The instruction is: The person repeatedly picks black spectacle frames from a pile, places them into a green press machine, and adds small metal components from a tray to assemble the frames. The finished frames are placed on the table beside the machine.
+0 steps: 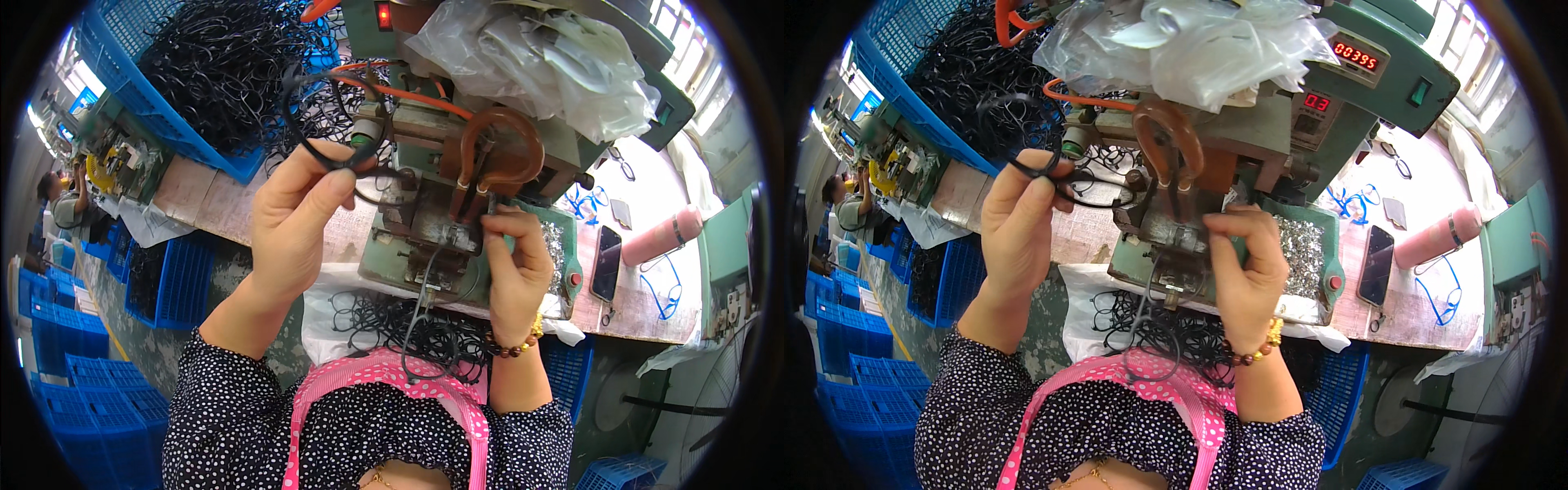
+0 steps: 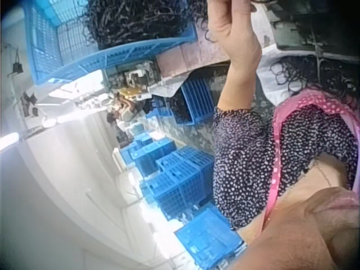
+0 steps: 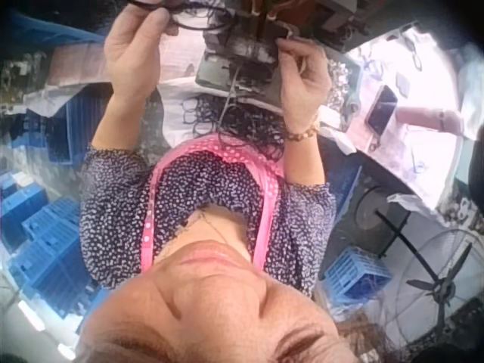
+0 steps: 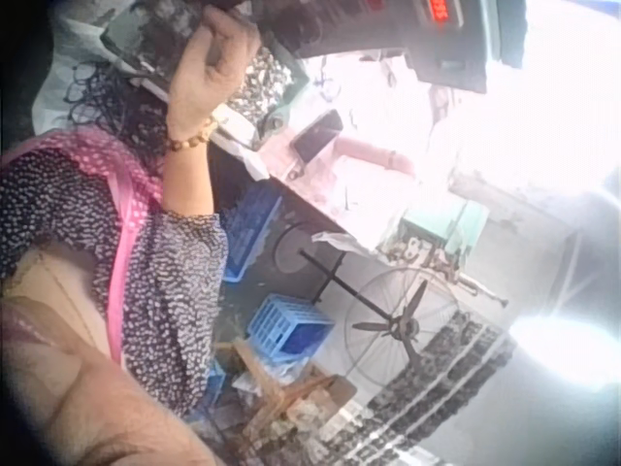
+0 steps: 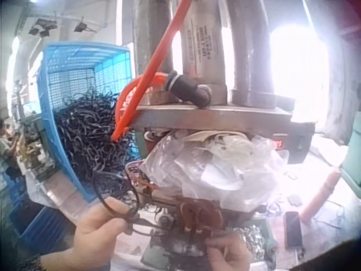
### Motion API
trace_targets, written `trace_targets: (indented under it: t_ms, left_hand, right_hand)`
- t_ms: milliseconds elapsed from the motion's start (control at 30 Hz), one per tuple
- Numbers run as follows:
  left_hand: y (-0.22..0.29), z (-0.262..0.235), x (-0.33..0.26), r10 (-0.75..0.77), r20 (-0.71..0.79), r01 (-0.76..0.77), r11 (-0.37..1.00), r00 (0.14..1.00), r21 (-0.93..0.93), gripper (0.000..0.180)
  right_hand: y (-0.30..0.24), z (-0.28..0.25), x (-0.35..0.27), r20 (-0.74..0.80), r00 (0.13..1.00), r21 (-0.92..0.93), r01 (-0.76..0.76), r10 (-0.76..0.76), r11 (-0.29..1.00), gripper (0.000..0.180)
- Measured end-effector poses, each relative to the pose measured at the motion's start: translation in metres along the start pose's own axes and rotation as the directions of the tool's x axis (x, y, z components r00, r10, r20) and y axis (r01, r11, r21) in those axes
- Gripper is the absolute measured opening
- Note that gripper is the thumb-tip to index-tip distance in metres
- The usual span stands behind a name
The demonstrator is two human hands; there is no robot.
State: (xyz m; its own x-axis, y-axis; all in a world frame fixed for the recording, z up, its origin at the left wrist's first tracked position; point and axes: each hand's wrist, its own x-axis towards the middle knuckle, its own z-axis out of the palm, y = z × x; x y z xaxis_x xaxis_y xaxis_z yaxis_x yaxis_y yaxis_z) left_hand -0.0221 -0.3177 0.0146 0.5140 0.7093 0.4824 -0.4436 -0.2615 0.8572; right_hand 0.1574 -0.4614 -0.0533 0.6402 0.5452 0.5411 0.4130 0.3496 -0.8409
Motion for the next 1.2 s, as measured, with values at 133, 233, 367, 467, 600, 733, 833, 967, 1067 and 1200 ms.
trace_targets:
  t_ms: [133, 233, 367, 467, 600, 733, 833, 967, 1067, 1200]
  left_hand:
    - [-0.008, 0.010, 0.016, 0.087, 0.025, -0.086, 0.996, 0.996, -0.017, 0.019]
    - [-0.012, 0.012, 0.019, 0.127, -0.003, -0.127, 0.992, 0.992, -0.013, 0.019]
    - [-0.014, 0.011, 0.017, 0.129, -0.012, -0.129, 0.992, 0.992, -0.016, 0.018]
    - [-0.014, 0.011, 0.018, 0.131, 0.010, -0.131, 0.991, 0.991, -0.006, 0.017]
    - [-0.010, 0.013, 0.018, 0.117, 0.001, -0.117, 0.993, 0.993, -0.010, 0.016]
    - [-0.005, 0.018, 0.011, 0.069, -0.036, -0.069, 0.998, 0.997, -0.001, 0.016]
    - [-0.007, 0.020, 0.011, 0.065, -0.049, -0.065, 0.998, 0.997, 0.005, 0.016]
    - [-0.009, 0.016, 0.015, 0.079, -0.004, -0.079, 0.997, 0.997, 0.017, 0.015]
    - [-0.004, 0.014, 0.000, 0.075, 0.088, -0.086, 0.988, 0.993, 0.126, 0.014]
    - [-0.007, 0.024, -0.017, 0.226, 0.396, -0.389, 0.829, 0.890, 0.402, 0.019]
  right_hand:
    - [-0.002, 0.020, -0.002, -0.001, 0.997, 0.062, -0.076, 0.077, 0.995, 0.023]
    - [-0.003, 0.030, -0.006, -0.018, 0.987, 0.187, -0.155, 0.161, 0.970, 0.035]
    - [-0.008, 0.035, -0.007, -0.020, 0.975, 0.253, -0.208, 0.220, 0.945, 0.044]
    - [-0.010, 0.035, -0.005, -0.008, 0.974, 0.211, -0.220, 0.226, 0.953, 0.048]
    - [-0.010, 0.033, -0.002, 0.036, 0.984, 0.240, -0.180, 0.177, 0.954, 0.047]
    - [-0.010, 0.031, -0.003, 0.082, 0.970, 0.320, -0.245, 0.231, 0.915, 0.047]
    - [-0.012, 0.029, -0.002, 0.091, 0.967, 0.309, -0.254, 0.237, 0.917, 0.046]
    - [-0.015, 0.025, -0.001, 0.119, 0.950, 0.424, -0.311, 0.288, 0.851, 0.047]
    - [-0.016, 0.022, -0.002, 0.083, 0.967, 0.309, -0.254, 0.240, 0.917, 0.045]
    - [-0.015, 0.011, -0.003, 0.094, 0.978, 0.168, -0.198, 0.184, 0.966, 0.041]
